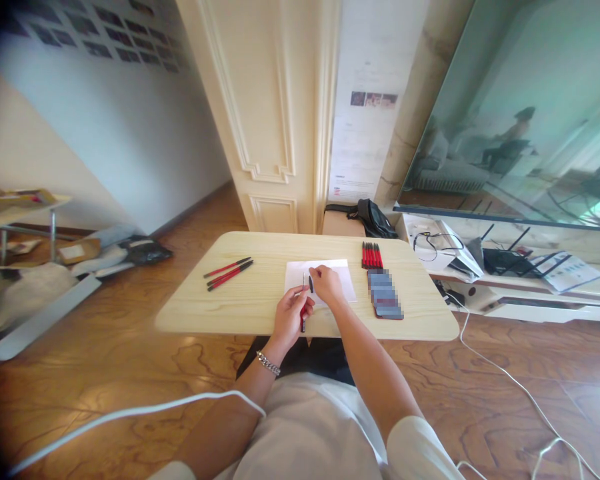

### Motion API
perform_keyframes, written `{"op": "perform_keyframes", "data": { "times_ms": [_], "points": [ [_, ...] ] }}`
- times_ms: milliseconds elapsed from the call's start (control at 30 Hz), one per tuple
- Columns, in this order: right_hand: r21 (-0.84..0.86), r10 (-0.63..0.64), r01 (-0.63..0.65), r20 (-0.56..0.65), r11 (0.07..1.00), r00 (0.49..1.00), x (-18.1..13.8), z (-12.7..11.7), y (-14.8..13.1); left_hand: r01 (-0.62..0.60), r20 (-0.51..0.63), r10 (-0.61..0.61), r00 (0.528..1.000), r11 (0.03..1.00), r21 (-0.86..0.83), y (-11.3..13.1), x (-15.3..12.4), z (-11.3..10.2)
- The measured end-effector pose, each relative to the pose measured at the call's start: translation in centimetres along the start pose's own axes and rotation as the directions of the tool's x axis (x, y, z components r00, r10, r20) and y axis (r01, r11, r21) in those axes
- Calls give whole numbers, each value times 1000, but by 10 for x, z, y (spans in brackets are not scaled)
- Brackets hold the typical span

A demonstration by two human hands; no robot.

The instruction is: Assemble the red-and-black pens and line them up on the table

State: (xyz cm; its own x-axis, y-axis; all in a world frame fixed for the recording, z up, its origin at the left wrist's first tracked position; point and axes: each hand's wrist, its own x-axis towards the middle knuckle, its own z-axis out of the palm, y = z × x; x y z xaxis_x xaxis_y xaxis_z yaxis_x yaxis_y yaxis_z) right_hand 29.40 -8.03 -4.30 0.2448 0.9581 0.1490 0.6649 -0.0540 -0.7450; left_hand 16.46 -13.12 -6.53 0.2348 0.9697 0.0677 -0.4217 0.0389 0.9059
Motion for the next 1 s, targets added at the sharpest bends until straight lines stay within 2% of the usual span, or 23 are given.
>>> {"op": "perform_keyframes", "data": {
  "times_ms": [133, 233, 367, 433, 533, 633, 733, 867, 933, 1000],
  "points": [
    [344, -100, 67, 80, 937, 992, -16, -13, -4, 11, 4, -11, 1000, 1000, 2, -1, 2, 1],
    [420, -154, 92, 116, 903, 981, -22, -19, -10, 36, 10, -37, 999, 999, 18, -2, 2, 2],
    [440, -61, 52, 6, 896, 998, -8, -28, -9, 48, 21, -49, 999, 998, 51, -1, 1, 2],
    [345, -36, 42, -23, 938, 999, 0, -33, -4, 42, 19, -43, 999, 997, 66, -1, 0, 2],
    [25, -18, 18, -22, 1000, 1000, 4, -33, 6, 42, 24, -44, 999, 997, 72, -2, 1, 1],
    [-232, 11, -15, -17, 973, 1000, -3, -24, 13, 51, 22, -53, 998, 996, 80, -2, 2, 1],
    [-371, 15, -7, 18, 929, 1000, -12, -14, 14, 55, 14, -56, 998, 996, 76, -1, 2, 2],
    [-415, 2, 8, 24, 910, 1000, -16, -11, 12, 44, 16, -45, 999, 996, 73, 0, 1, 3],
    [-366, -15, 17, 8, 930, 1000, -15, -14, 12, 43, 22, -45, 999, 996, 76, 0, 1, 3],
    [-243, -37, 29, -27, 970, 999, -16, -17, 11, 51, 26, -53, 998, 996, 75, 0, 2, 3]
  ]
}}
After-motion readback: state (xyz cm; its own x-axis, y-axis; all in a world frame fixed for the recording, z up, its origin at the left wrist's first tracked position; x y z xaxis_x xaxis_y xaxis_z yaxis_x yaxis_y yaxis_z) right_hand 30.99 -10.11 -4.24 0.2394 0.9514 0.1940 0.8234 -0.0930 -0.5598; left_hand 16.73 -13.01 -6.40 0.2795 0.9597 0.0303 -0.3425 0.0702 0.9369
